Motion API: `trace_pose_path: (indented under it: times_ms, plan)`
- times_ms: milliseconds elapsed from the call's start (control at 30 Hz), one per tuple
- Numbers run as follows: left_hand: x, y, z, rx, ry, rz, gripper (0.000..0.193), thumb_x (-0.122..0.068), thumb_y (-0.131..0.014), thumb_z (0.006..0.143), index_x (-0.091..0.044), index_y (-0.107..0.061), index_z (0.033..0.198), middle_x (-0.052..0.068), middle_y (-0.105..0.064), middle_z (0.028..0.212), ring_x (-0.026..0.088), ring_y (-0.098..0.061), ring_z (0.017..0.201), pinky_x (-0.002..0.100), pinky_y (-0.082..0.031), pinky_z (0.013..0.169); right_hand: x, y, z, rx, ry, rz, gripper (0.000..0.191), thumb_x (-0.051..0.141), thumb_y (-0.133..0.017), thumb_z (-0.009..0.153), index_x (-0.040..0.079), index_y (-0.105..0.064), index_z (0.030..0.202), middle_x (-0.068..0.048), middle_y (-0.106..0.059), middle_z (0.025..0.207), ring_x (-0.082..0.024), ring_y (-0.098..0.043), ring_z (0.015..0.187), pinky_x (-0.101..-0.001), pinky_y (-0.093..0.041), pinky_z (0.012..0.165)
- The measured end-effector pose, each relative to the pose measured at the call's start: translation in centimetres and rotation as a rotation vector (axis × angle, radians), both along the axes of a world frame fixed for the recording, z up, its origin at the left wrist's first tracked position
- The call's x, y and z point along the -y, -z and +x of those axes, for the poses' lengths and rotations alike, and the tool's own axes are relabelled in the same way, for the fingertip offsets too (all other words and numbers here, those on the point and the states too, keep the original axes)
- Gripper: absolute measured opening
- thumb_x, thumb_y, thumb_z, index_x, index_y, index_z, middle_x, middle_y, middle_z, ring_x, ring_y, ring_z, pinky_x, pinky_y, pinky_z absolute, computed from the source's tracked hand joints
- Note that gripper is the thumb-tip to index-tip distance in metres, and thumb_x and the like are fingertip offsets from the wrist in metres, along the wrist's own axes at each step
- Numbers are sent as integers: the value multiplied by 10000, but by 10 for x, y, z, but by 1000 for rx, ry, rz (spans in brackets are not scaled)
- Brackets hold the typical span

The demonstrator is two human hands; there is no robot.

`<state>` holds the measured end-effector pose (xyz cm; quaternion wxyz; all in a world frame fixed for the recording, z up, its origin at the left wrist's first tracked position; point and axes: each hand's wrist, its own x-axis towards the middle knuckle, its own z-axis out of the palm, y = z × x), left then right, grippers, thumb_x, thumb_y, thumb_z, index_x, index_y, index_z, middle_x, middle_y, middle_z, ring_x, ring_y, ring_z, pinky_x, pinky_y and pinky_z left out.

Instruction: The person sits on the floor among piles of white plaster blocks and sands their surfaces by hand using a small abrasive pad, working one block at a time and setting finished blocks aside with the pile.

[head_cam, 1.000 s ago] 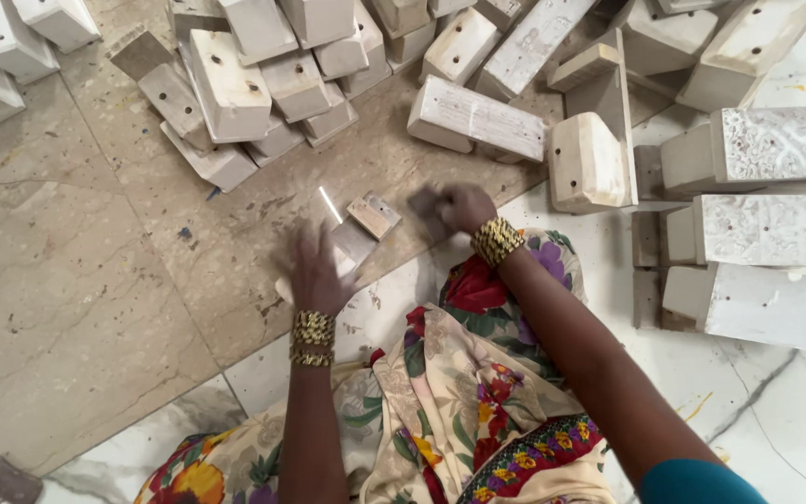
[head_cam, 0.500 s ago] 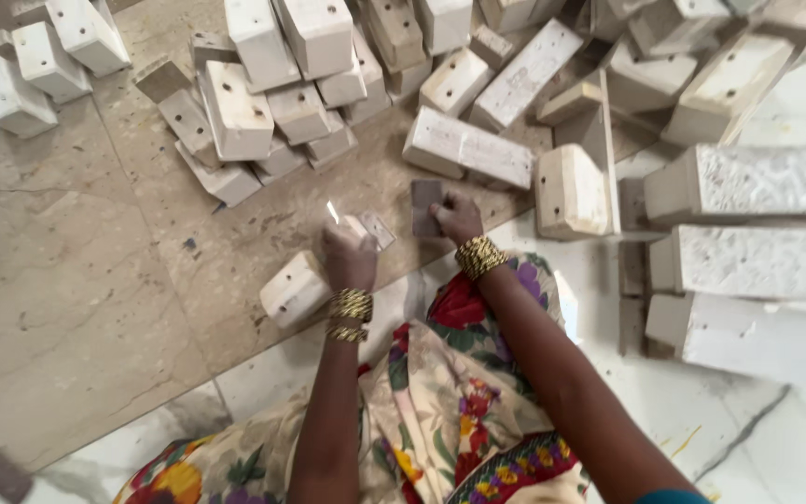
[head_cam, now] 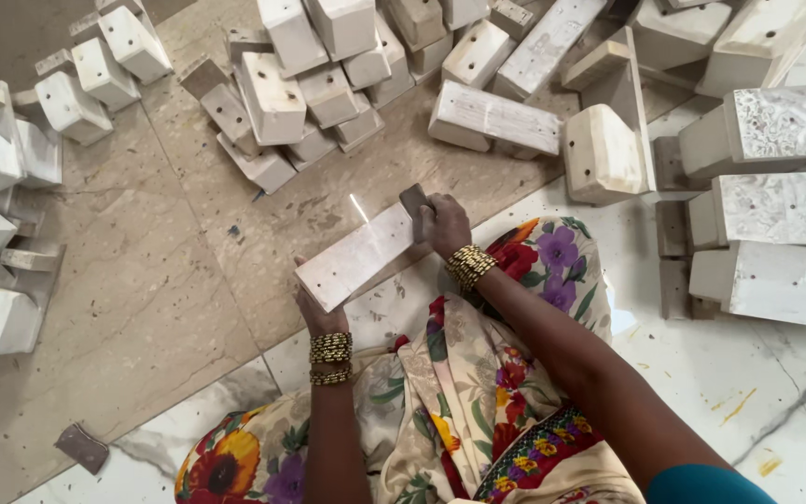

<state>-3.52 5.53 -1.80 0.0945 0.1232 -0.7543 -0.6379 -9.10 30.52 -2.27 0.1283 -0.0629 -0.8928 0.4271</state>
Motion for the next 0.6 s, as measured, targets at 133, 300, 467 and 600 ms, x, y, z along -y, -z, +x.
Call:
trace_pose_path:
  times_ms: [133, 300, 467, 600]
  plan:
    - [0, 10, -8, -45, -5, 530, 475, -326, -422, 1128, -6, -534, 1460, 48, -697, 1170, 95, -661, 985, 284, -589, 851, 63, -62, 25, -262, -312, 42, 326, 107, -560, 1032, 98, -593, 1357, -85, -611, 912, -208, -578, 755, -353, -512, 579]
    - [3, 17, -5, -15, -8, 489, 475, -402, -408, 1131, -8, -595, 1319, 32, -697, 1039, 85, -663, 888, 267, -585, 790, 131, -89, 79, -147, -540, 44, 521, 123, -693, 936, 223, -584, 1436, -130, -593, 958, -210, -556, 684, -365, -503, 519]
    - [16, 8, -7, -11, -24, 533, 538, -478, -394, 1134, -10, -656, 1177, 15, -697, 908, 75, -666, 790, 249, -580, 730, 46, -12, 6, -225, -200, -19, 376, 156, -795, 839, 93, -665, 1186, -114, -694, 1010, -219, -664, 867, -374, -564, 779]
    - [13, -16, -9, 24, 65, 245, 547, -425, -435, 1118, -27, -768, 941, -12, -646, 700, 61, -602, 616, 227, -465, 566, -53, 25, -9, 59, 68, 133, 201, 127, -696, 865, 37, -759, 1033, -237, -690, 962, -368, -658, 896, -464, -537, 832]
